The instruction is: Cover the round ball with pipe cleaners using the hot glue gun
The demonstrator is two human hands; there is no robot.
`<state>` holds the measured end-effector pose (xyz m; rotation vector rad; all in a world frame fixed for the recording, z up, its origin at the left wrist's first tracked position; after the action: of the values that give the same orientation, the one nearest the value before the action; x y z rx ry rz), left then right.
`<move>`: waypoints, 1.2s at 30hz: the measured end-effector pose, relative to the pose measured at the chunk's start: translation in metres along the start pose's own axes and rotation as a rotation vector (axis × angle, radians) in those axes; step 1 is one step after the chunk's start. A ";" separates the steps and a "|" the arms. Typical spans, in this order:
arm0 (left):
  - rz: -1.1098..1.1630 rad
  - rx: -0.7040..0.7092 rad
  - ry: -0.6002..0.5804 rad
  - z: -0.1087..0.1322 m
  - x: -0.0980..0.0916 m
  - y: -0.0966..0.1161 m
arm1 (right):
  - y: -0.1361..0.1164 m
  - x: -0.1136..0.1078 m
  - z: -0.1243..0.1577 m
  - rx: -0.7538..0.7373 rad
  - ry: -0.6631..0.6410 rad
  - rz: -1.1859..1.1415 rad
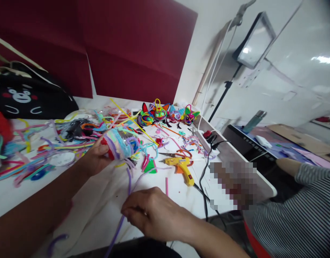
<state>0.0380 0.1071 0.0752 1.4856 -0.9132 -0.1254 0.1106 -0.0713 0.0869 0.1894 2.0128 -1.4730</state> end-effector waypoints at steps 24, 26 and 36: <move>0.067 -0.031 0.081 -0.006 -0.015 -0.015 | 0.146 -0.151 0.094 0.685 0.513 0.260; 0.084 -0.044 0.072 -0.006 -0.012 -0.017 | 0.139 -0.159 0.098 0.658 0.569 0.135; 0.074 -0.127 0.114 -0.001 -0.011 -0.031 | 0.099 -0.204 0.102 0.405 0.972 -0.328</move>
<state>0.0452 0.1100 0.0435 1.3266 -0.8513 -0.0428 0.3589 -0.0769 0.1034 0.9324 2.5021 -2.2852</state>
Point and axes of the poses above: each hand's wrist, its own z-axis away from the middle knuckle, its own x-axis out of the palm, y = z × x, the point moved 10 cm from there along -z, towards the middle knuckle, and after that the axes turned 2 degrees about -x, right-handed, at the moved point
